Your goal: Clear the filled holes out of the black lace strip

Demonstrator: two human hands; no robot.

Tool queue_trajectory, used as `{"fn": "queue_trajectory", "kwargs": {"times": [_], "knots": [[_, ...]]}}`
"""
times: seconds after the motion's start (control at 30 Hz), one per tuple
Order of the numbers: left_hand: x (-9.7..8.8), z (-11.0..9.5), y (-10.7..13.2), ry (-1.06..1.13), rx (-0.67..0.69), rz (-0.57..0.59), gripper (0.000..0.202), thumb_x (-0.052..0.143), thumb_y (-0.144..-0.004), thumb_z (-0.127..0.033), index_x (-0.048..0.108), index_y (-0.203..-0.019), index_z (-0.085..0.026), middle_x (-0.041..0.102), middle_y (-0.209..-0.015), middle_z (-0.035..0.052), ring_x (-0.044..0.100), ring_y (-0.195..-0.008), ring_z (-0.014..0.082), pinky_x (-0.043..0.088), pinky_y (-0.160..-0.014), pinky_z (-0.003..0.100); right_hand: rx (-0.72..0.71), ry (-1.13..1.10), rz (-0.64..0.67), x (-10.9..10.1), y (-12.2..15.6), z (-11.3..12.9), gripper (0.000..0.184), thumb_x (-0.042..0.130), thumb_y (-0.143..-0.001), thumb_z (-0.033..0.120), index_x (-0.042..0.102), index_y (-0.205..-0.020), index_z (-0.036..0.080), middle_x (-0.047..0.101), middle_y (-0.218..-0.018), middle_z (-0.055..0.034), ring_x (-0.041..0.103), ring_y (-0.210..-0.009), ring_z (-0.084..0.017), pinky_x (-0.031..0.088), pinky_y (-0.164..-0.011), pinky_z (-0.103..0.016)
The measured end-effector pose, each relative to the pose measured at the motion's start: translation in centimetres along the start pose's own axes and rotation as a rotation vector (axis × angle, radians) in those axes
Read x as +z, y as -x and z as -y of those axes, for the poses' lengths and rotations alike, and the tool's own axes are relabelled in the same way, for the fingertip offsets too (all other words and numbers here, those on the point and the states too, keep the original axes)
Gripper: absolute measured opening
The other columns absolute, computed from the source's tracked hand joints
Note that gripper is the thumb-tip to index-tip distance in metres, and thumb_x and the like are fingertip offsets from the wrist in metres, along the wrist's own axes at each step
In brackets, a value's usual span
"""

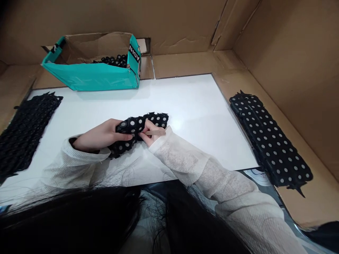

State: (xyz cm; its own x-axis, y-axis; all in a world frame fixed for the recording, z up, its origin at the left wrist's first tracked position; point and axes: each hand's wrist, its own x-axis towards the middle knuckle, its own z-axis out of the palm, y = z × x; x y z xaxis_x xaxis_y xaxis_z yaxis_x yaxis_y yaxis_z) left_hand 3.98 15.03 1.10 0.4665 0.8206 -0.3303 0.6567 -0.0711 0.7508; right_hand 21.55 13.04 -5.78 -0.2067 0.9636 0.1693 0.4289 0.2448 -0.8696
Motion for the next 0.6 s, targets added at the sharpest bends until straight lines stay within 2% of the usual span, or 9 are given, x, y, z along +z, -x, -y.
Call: {"fn": "queue_trajectory", "kwargs": {"times": [0.07,0.17,0.23,0.3,0.37,0.43,0.47,0.53,0.6], "knots": [[-0.8,0.5,-0.3,-0.007,-0.026,0.029,0.017,0.057,-0.070,-0.030,0.062,-0.079,-0.017,0.065,-0.075,0.0022,0.056,-0.066,0.0158,0.043,-0.060,0.027,0.031,0.012,-0.026,0.0,-0.1,-0.1,0.023,0.057,-0.076,0.030,0.039,-0.065,0.020,0.047,-0.056,0.0046,0.044,-0.051,-0.008,0.036,-0.051,-0.024],[-2.2,1.4,-0.9,-0.259,-0.037,0.019,0.021,0.057,-0.070,-0.036,0.061,-0.077,-0.017,0.066,-0.078,0.0039,0.057,-0.069,0.0183,0.043,-0.061,0.028,0.094,0.000,-0.066,-0.2,-0.2,-0.3,0.024,0.058,-0.076,0.035,0.040,-0.067,0.021,0.055,-0.058,0.0032,0.049,-0.052,-0.010,0.038,-0.050,-0.024],[-2.8,1.9,-1.2,-0.502,-0.074,-0.041,0.029,0.057,-0.069,-0.044,0.061,-0.080,-0.017,0.065,-0.079,0.0063,0.058,-0.071,0.0217,0.043,-0.064,0.032,0.121,-0.055,-0.072,-0.4,-0.3,-0.4,0.024,0.057,-0.076,0.035,0.040,-0.068,0.021,0.060,-0.061,0.0020,0.054,-0.054,-0.011,0.040,-0.051,-0.025],[-2.8,2.2,-1.3,-0.713,-0.121,-0.149,0.043,0.058,-0.069,-0.051,0.060,-0.092,-0.015,0.065,-0.082,0.0097,0.059,-0.078,0.0270,0.042,-0.075,0.039,0.133,-0.137,-0.086,-0.5,-0.5,-0.6,0.024,0.058,-0.076,0.035,0.040,-0.067,0.021,0.062,-0.061,0.0018,0.056,-0.055,-0.012,0.042,-0.052,-0.026],[-2.3,2.3,-1.2,-0.854,-0.112,-0.306,0.057,0.059,-0.069,-0.054,0.055,-0.109,-0.013,0.064,-0.095,0.0140,0.057,-0.093,0.0323,0.036,-0.089,0.047,0.147,-0.252,-0.129,-0.5,-0.7,-0.8,0.026,0.057,-0.077,0.036,0.038,-0.067,0.022,0.059,-0.058,0.0030,0.058,-0.055,-0.012,0.043,-0.053,-0.026],[-1.4,2.2,-1.2,-0.904,-0.042,-0.412,0.061,0.058,-0.073,-0.052,0.048,-0.121,-0.014,0.059,-0.111,0.0157,0.050,-0.109,0.0330,0.025,-0.099,0.051,0.158,-0.380,-0.211,-0.4,-1.0,-0.9,0.026,0.056,-0.078,0.038,0.037,-0.068,0.022,0.056,-0.054,0.0049,0.057,-0.053,-0.011,0.043,-0.053,-0.025],[-0.9,2.0,-1.2,-0.901,-0.003,-0.421,0.059,0.056,-0.076,-0.050,0.046,-0.123,-0.015,0.057,-0.117,0.0154,0.047,-0.114,0.0320,0.021,-0.102,0.051,0.155,-0.427,-0.257,-0.4,-1.1,-1.0,0.026,0.055,-0.079,0.039,0.037,-0.070,0.022,0.054,-0.052,0.0057,0.055,-0.051,-0.010,0.043,-0.052,-0.025],[0.3,1.6,-1.6,-0.876,0.046,-0.368,0.049,0.048,-0.084,-0.044,0.047,-0.123,-0.015,0.056,-0.120,0.0144,0.045,-0.118,0.0296,0.017,-0.106,0.050,0.122,-0.469,-0.328,-0.3,-1.4,-1.0,0.024,0.054,-0.080,0.041,0.040,-0.074,0.023,0.052,-0.052,0.0063,0.052,-0.049,-0.010,0.042,-0.051,-0.025],[1.4,1.2,-2.4,-0.867,0.058,-0.325,0.043,0.041,-0.088,-0.037,0.049,-0.122,-0.011,0.056,-0.118,0.0157,0.046,-0.116,0.0289,0.018,-0.106,0.048,0.082,-0.462,-0.354,-0.2,-1.6,-0.9,0.022,0.053,-0.080,0.043,0.044,-0.078,0.023,0.054,-0.058,0.0049,0.054,-0.053,-0.010,0.044,-0.052,-0.025]]}}
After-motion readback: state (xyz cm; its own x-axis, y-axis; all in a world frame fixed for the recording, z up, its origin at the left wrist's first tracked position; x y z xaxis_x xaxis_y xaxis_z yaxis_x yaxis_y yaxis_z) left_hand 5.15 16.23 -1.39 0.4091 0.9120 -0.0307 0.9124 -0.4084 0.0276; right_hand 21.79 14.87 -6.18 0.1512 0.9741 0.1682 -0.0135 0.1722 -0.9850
